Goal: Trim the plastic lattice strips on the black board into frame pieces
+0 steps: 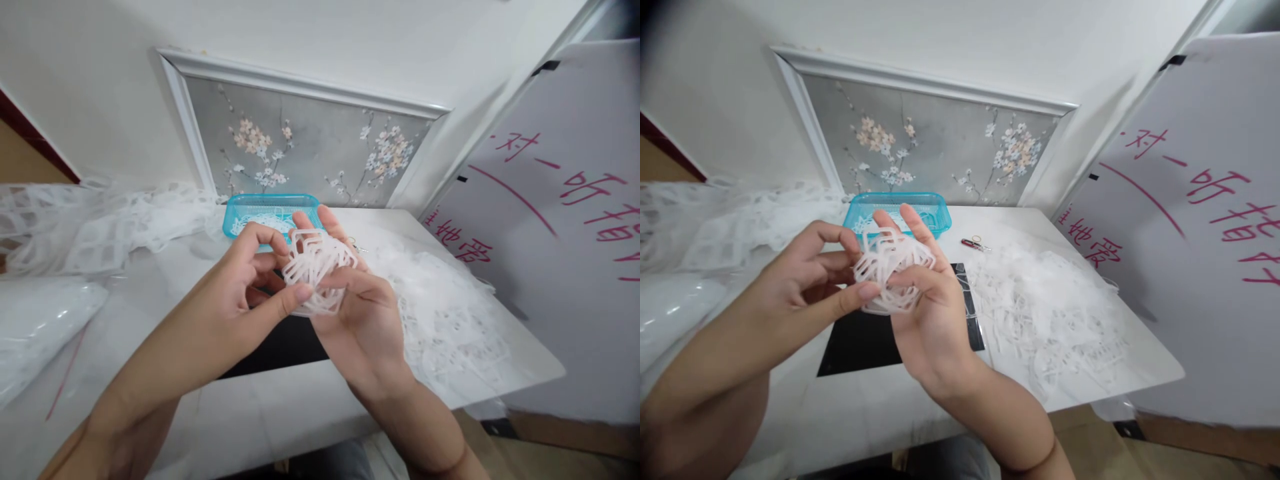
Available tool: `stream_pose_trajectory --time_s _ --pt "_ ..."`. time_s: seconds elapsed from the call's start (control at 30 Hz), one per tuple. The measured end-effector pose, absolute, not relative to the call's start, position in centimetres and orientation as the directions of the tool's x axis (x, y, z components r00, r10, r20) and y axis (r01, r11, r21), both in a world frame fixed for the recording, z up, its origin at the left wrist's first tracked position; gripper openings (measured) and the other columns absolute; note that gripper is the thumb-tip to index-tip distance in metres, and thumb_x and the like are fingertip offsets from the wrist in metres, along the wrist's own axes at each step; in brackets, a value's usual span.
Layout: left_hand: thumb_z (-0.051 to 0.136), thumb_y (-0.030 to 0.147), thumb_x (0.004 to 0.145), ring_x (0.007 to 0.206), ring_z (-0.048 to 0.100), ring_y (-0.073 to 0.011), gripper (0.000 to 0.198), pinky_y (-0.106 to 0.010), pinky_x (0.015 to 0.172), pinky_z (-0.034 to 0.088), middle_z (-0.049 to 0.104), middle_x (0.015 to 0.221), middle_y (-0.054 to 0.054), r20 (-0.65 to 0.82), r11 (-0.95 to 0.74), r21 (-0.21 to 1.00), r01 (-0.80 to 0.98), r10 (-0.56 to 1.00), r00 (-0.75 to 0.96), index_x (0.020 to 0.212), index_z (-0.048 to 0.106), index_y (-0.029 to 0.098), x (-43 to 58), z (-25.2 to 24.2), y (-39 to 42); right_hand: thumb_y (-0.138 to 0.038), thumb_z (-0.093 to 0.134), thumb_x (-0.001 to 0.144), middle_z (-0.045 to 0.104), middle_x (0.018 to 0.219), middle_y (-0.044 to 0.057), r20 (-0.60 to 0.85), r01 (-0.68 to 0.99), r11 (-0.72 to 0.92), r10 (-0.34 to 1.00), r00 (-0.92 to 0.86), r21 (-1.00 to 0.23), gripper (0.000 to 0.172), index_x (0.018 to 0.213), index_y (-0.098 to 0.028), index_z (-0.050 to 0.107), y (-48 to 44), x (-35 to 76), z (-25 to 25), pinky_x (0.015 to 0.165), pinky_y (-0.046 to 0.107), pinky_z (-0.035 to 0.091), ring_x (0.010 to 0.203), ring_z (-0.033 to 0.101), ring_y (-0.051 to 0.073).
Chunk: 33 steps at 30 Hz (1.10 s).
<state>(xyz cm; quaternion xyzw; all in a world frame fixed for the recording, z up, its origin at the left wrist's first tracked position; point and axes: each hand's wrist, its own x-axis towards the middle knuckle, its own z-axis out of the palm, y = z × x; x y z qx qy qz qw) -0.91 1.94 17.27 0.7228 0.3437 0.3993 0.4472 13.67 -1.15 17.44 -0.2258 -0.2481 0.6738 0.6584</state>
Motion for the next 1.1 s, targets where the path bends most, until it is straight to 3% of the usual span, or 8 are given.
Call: stream_pose_trajectory --time_s 0.23,0.4,0.53,0.63,0.8,0.97,1.1 --pt "0.075 0.033 0.080 0.072 0.068 -0.0166 0.037 -0.024 0.056 0.053 0.069 0.090 0.005 0.215 -0.318 0.933 0.168 0.866 0.451 0.103 0.046 0.030 -0.4 17.3 2.0 -0.002 0.050 0.067 0.064 0.134 -0.006 0.042 -0.755 0.003 0.999 -0.032 -0.656 0.066 0.124 -0.034 0.060 -0.5 13.5 16.8 0.098 0.033 0.053 0.112 0.065 0.017" --pt "0.077 0.032 0.075 0.073 0.069 -0.0197 0.039 -0.025 0.053 0.053 0.067 0.085 0.003 0.189 -0.265 0.956 0.126 0.884 0.428 0.099 0.046 0.028 -0.5 17.1 3.2 -0.003 0.054 0.068 0.063 0.136 -0.005 0.008 -0.759 -0.031 0.999 -0.048 -0.651 0.065 0.126 -0.033 0.059 -0.4 13.9 16.9 0.105 0.042 0.050 0.112 0.066 0.020" --pt "0.078 0.030 0.072 0.063 0.066 -0.0169 0.040 -0.024 0.051 0.052 0.063 0.075 0.005 0.177 -0.240 0.966 0.095 0.885 0.431 0.098 0.047 0.028 -0.8 16.8 4.7 -0.006 0.053 0.069 0.063 0.136 -0.003 0.034 -0.729 0.060 0.998 0.051 -0.682 0.066 0.130 -0.032 0.055 -0.4 14.5 17.2 0.122 0.050 0.027 0.133 0.052 0.021" --pt "0.081 0.030 0.067 0.058 0.063 -0.0156 0.043 -0.026 0.052 0.053 0.063 0.072 0.006 0.147 -0.179 0.983 0.035 0.892 0.428 0.093 0.047 0.026 -0.9 16.5 6.1 -0.008 0.055 0.071 0.062 0.137 -0.002 0.073 -0.728 0.123 0.992 0.100 -0.675 0.065 0.132 -0.031 0.053 -0.4 15.1 17.4 0.126 0.048 0.013 0.143 0.041 0.017" --pt "0.087 0.031 0.059 0.061 0.064 -0.0150 0.054 -0.025 0.054 0.055 0.065 0.075 0.005 0.076 -0.063 0.997 -0.047 0.928 0.365 0.095 0.047 0.026 -0.4 15.9 7.6 -0.011 0.060 0.075 0.059 0.141 -0.002 0.117 -0.743 0.162 0.987 0.113 -0.649 0.063 0.132 -0.034 0.052 0.0 15.9 17.6 0.125 0.042 0.019 0.143 0.040 0.015" --pt "0.084 0.036 0.066 0.073 0.066 -0.0155 0.051 -0.027 0.065 0.059 0.066 0.080 0.004 0.037 -0.006 0.997 -0.082 0.928 0.371 0.096 0.046 0.025 0.1 15.0 8.3 -0.018 0.061 0.080 0.058 0.142 -0.002 0.127 -0.751 0.212 0.977 0.171 -0.626 0.055 0.132 -0.034 0.052 0.1 17.2 18.1 0.125 0.040 0.021 0.143 0.040 0.012" --pt "0.076 0.040 0.074 0.078 0.067 -0.0172 0.045 -0.031 0.073 0.060 0.067 0.087 0.001 0.096 -0.132 0.985 0.110 0.953 0.288 0.102 0.046 0.023 -0.4 13.4 11.5 -0.022 0.058 0.084 0.055 0.146 -0.002 0.186 -0.715 0.298 0.954 0.234 -0.632 0.052 0.134 -0.036 0.051 -0.8 18.6 19.1 0.122 0.040 0.028 0.143 0.040 0.014"
